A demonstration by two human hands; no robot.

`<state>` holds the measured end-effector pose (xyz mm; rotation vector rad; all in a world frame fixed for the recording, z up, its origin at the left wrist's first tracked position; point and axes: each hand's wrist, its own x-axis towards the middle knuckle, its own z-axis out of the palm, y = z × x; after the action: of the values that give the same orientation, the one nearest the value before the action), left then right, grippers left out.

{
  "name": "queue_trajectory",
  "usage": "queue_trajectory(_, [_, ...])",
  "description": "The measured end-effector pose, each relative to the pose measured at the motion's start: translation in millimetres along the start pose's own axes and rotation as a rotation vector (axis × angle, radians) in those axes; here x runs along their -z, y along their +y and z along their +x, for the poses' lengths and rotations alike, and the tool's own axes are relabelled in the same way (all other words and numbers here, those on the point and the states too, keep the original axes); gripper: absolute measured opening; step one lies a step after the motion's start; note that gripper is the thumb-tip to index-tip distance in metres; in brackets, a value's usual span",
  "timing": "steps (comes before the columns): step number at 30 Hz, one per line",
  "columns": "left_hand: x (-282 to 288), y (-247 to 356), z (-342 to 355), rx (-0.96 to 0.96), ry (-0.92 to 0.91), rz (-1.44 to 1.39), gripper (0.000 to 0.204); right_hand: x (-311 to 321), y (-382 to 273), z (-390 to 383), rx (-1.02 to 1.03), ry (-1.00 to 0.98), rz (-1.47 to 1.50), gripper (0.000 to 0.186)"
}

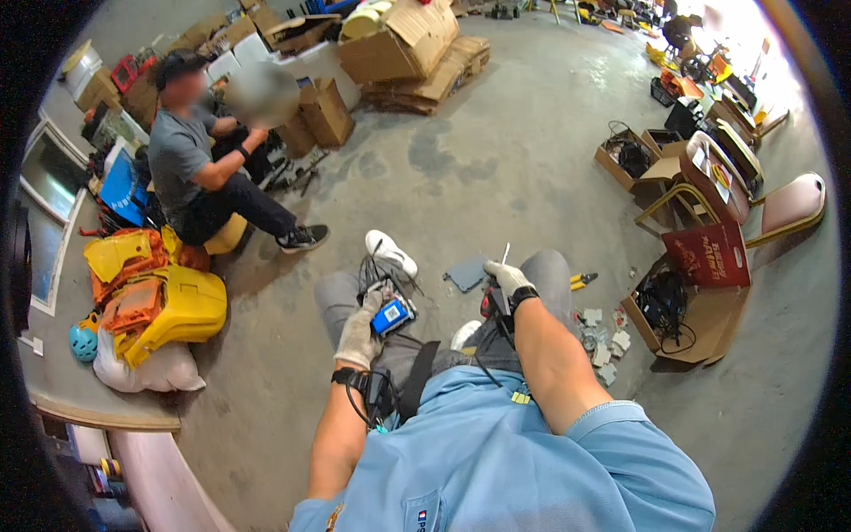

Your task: Repairing a handheld electronic device with wires using a screwdriver.

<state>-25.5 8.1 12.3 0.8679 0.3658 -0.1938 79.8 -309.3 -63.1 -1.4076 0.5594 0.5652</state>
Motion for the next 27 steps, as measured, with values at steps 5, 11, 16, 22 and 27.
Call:
queue_trajectory(5, [-4.8, -7.2, 0.4, 0.044, 0.055, 0.051, 0.034, -6.4, 4.8, 11.7, -0.002, 0.001, -0.031, 0.027])
queue_trajectory(11, [-11.3, -5.1, -2.2, 0.089, 0.051, -0.014, 0.035, -4.0, 4.4, 23.2, 0.005, -0.048, 0.001, 0.029])
queue_trajectory(16, [-14.9, -3.8, -2.9, 0.106, 0.060, -0.081, 0.037, -6.9, 6.4, 26.3, 0.001, -0.055, 0.003, 0.027])
queue_trajectory(22, [-33.3, 1.2, -18.4, 0.170, 0.002, -0.221, 0.037, -6.9, 3.9, 24.0, -0.058, -0.229, -0.076, 0.025])
queue_trajectory(27, [-57.0, -14.3, -26.5, 0.183, -0.035, -0.160, 0.043, -1.8, -2.3, 17.6, -0.116, -0.224, 0.048, 0.025])
